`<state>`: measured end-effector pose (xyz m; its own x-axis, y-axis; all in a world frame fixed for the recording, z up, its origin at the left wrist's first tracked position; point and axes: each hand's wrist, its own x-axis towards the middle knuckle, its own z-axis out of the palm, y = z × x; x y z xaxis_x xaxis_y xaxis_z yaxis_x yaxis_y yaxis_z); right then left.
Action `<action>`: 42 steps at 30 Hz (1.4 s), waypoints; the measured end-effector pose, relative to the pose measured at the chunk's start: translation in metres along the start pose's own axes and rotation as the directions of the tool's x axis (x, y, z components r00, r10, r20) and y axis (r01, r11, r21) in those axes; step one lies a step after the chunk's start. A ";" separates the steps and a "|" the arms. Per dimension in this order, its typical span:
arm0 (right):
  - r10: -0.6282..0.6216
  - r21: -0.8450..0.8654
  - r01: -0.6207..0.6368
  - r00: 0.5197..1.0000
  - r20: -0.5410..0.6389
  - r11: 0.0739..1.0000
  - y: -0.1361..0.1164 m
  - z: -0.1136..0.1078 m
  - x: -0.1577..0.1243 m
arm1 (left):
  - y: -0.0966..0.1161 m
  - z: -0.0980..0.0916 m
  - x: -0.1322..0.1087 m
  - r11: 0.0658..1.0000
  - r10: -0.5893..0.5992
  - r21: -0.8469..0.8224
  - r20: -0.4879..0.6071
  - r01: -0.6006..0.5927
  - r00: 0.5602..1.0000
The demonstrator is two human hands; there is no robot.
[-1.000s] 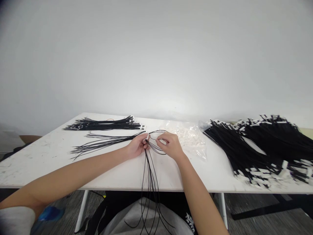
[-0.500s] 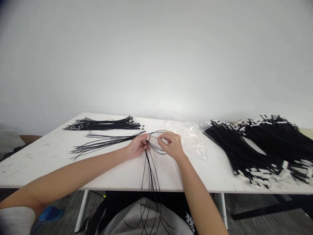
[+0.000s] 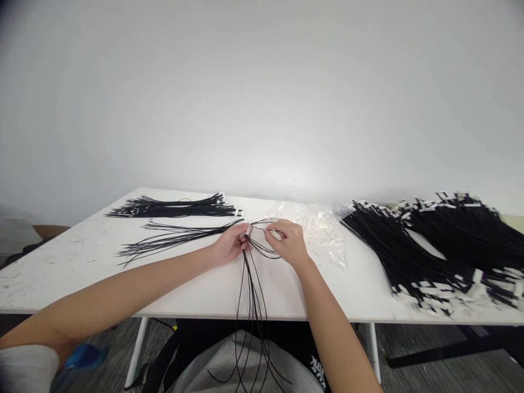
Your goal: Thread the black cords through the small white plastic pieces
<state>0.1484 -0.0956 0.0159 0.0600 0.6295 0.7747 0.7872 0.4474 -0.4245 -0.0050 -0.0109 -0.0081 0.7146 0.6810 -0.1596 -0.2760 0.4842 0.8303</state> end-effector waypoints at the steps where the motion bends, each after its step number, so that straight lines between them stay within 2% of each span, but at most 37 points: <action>1: 0.010 -0.006 -0.010 1.000 -0.007 1.000 0.000 0.000 0.000 | 0.000 0.000 0.000 1.000 0.003 0.003 0.006 -0.003 1.000; 7: 0.036 -0.045 -0.038 0.998 -0.048 0.998 0.003 0.001 0.000 | -0.002 -0.002 -0.001 0.997 0.030 0.063 0.067 -0.034 0.997; 17: -0.091 -0.103 0.097 0.994 0.065 0.990 0.008 0.004 -0.005 | -0.001 0.001 -0.005 0.992 0.031 0.120 0.096 -0.042 0.995; 21: -0.077 -0.115 0.091 0.990 0.115 0.989 0.008 0.006 -0.005 | 0.001 0.002 -0.006 0.992 0.024 0.118 0.107 -0.036 0.994; 32: -0.055 -0.127 0.070 0.992 0.117 0.989 0.007 0.011 -0.007 | -0.002 0.000 -0.004 0.993 0.035 0.108 0.119 -0.048 0.992; 35: -0.101 -0.212 0.118 0.991 0.088 0.970 0.007 0.012 -0.007 | 0.000 0.002 -0.004 0.994 0.013 0.104 0.119 -0.025 0.993; 40: -0.256 -0.381 0.212 0.964 -0.067 0.900 0.004 0.013 -0.007 | 0.000 0.001 -0.001 0.998 0.013 0.058 0.043 -0.016 0.999; 42: -0.313 -0.389 0.279 0.949 -0.024 0.878 0.002 0.013 -0.007 | -0.001 0.000 0.002 1.000 0.014 0.020 0.008 -0.015 1.000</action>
<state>0.1415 -0.0909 0.0034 -0.1745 0.4424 0.8797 0.9464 0.3218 0.0259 -0.0034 -0.0100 -0.0090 0.7158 0.6835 -0.1433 -0.2731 0.4628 0.8433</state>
